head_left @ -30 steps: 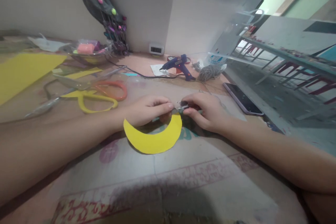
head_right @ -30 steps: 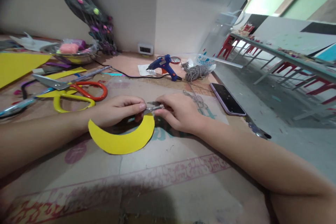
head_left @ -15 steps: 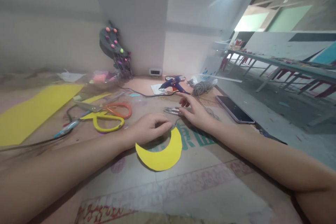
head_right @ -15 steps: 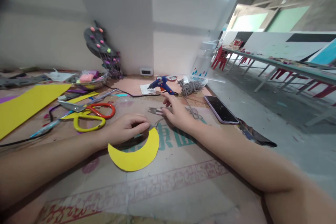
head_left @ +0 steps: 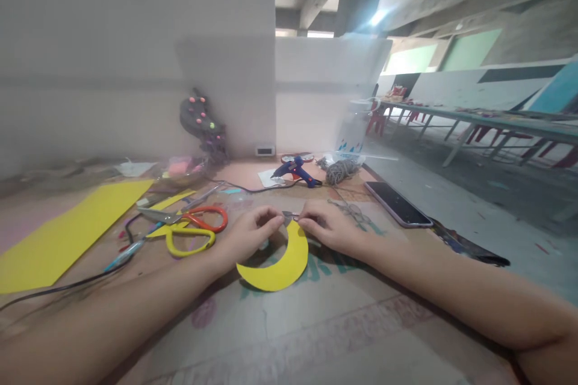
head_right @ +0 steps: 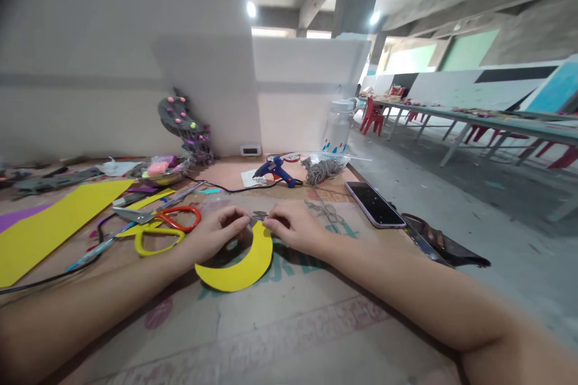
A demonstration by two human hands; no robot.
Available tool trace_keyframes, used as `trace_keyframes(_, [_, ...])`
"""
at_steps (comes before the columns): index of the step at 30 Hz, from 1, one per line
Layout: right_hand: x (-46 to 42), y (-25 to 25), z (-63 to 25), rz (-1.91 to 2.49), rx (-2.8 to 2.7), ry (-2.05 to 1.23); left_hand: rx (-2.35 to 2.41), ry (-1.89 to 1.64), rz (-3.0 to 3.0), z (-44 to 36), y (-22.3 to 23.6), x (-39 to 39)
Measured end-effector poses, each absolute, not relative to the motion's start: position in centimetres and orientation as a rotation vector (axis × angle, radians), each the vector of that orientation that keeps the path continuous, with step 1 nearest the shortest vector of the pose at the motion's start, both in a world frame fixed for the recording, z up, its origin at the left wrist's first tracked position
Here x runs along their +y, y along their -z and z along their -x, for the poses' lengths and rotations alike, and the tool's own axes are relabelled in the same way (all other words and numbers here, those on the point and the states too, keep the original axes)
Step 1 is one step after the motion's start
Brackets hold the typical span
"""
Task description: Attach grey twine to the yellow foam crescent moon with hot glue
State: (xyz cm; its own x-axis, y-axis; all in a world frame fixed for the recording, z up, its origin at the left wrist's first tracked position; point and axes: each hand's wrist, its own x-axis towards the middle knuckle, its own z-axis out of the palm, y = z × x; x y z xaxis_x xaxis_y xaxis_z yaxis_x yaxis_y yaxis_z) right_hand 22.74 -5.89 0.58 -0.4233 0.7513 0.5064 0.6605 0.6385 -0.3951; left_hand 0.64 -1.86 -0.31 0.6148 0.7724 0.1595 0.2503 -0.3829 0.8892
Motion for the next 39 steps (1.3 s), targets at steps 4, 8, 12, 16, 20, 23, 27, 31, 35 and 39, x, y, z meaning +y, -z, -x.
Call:
trace_keyframes(4, [-5.8,-0.2,-22.6,0.998,-2.289,-0.197,0.920,-0.887,-2.003,-0.6,-0.4,-2.2])
trace_keyframes(8, [-6.0,-0.2,-22.3,0.984,-2.301,-0.254,0.944,-0.888,-1.978,-0.5,-0.6,-2.5])
trace_keyframes(12, [-6.5,-0.5,-22.2,1.114,-2.133,-0.357,0.878,-0.868,-1.828,-0.7,-0.1,-2.1])
trace_keyframes(16, [-5.8,-0.1,-22.7,1.134,-1.728,-0.531,0.832,-0.786,-1.915,-1.0,0.0,-1.8])
trace_keyframes(20, [-3.8,0.6,-23.6,1.119,-1.425,-0.616,0.727,-0.506,-2.499,-1.1,-0.2,-2.5])
trace_keyframes(23, [-2.5,0.9,-24.2,1.106,-1.403,-0.602,0.783,-0.399,-2.759,-1.0,-0.1,-3.0])
trace_keyframes(27, [-2.0,1.0,-24.4,1.075,-1.418,-0.547,1.041,-0.323,-2.857,-1.0,0.4,-3.0])
trace_keyframes(31, [-2.5,0.8,-24.4,1.076,-1.424,-0.473,1.260,-0.369,-2.807,-1.0,1.0,-2.7])
trace_keyframes(35, [-4.0,0.2,-23.8,1.071,-1.569,-0.331,1.035,-0.700,-2.543,-0.9,1.0,-1.9])
trace_keyframes(39, [-5.6,-0.3,-23.0,0.969,-1.838,-0.154,0.960,-1.021,-2.133,-0.6,0.4,-1.6])
